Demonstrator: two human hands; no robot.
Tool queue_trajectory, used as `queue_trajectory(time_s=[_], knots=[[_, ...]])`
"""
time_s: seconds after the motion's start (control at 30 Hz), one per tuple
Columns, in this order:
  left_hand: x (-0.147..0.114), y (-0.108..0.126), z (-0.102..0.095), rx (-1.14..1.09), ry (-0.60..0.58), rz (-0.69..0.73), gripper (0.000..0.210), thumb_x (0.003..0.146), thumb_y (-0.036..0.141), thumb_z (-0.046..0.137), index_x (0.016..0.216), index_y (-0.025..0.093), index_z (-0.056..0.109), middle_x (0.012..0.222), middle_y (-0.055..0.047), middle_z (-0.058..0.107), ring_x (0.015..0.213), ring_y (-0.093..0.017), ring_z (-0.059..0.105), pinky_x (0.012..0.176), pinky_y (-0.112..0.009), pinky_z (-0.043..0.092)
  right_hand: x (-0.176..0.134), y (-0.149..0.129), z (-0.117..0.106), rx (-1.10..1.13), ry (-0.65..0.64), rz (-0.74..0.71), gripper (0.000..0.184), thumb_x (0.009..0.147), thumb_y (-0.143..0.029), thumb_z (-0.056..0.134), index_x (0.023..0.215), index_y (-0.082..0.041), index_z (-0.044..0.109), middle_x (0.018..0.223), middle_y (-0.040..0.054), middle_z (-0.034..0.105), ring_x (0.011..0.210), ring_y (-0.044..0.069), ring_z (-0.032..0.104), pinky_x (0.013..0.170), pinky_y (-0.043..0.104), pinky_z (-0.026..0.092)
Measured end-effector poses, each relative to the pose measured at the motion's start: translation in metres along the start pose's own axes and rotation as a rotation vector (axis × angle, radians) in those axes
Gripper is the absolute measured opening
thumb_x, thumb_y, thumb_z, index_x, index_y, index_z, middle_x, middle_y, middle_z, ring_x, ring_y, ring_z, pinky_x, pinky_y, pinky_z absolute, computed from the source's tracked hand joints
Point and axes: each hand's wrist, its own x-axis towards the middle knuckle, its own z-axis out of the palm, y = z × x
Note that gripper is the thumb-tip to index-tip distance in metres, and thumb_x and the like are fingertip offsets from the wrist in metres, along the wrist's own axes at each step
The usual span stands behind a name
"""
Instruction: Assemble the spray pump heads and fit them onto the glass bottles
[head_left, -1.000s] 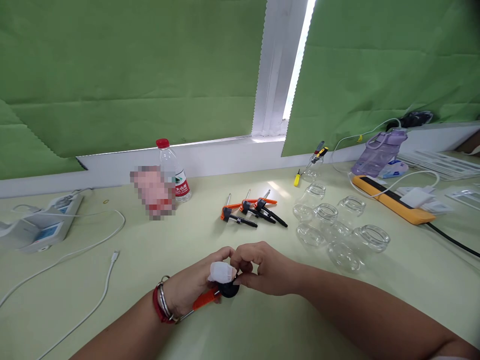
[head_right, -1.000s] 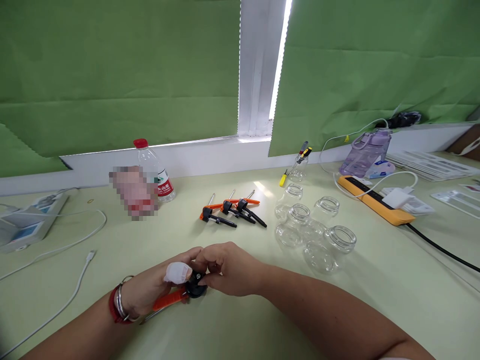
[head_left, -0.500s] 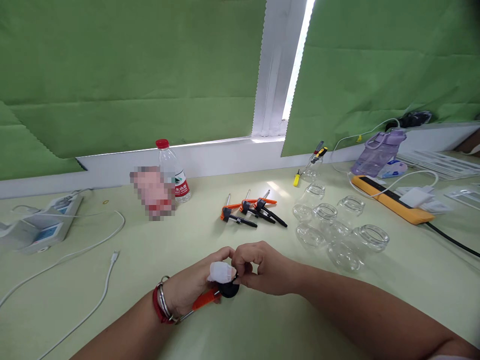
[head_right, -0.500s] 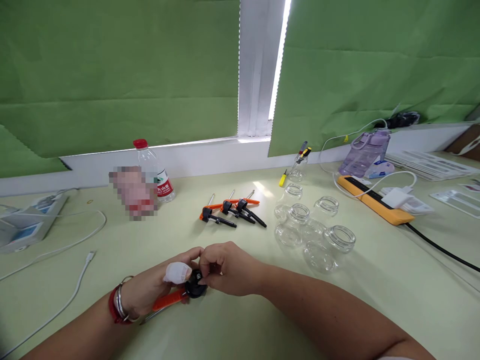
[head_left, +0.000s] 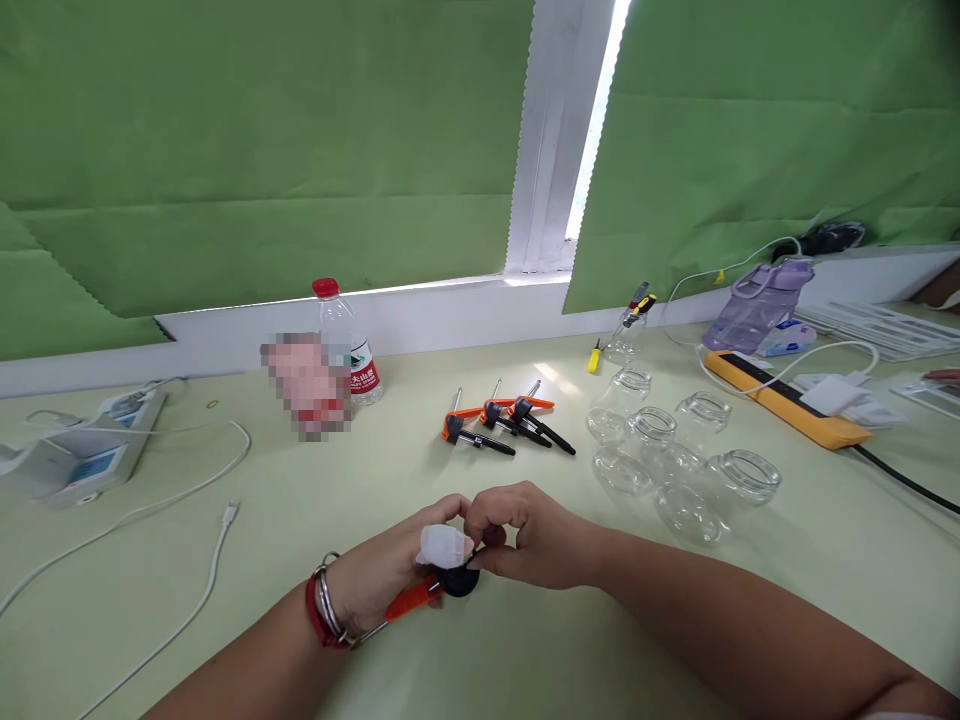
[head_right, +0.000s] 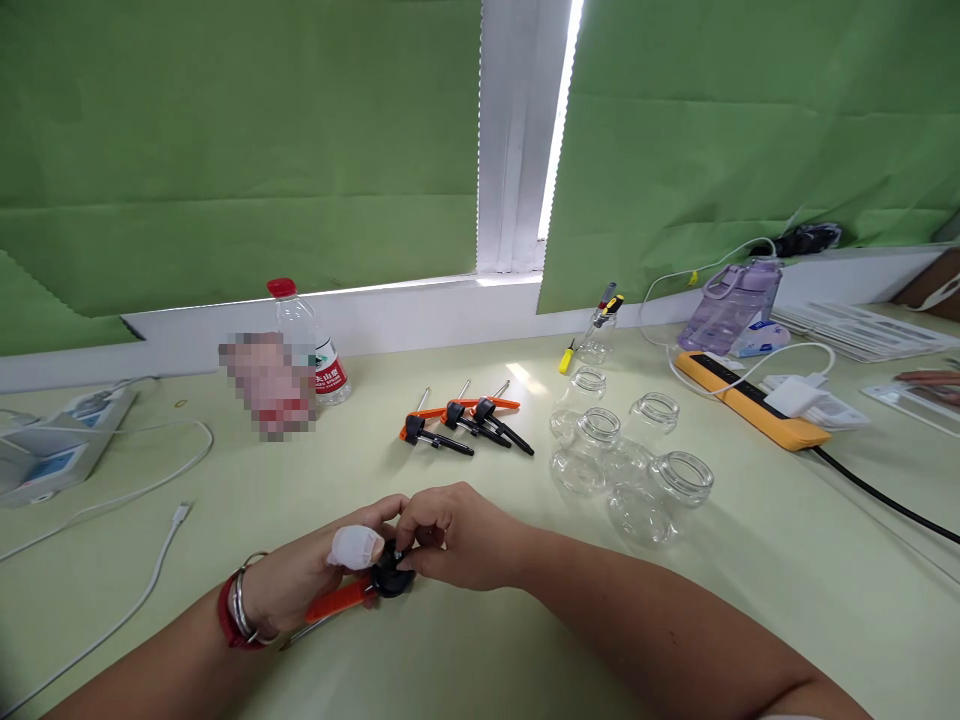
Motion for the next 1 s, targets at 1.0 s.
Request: queue_trajectory(time_s=[1.0], knots=[[0.0015,-0.0009,-0.0028,-0.085,-0.025,-0.002,0.030,0.076,0.046,0.055,0.090,0.020,0.053,0.091,-0.004,0.051,0.072,-0.015,0.049,0.056,-0.026,0.040,0.0011,0.0009,0.0008,-0.030,0.029,-0.001,0.017,0.067,-0.006,0.061,0.080,-0.017,0.061,0.073,-0.0012,0.059,0.061,0.008,0.050,0.057,0.019,0.042]])
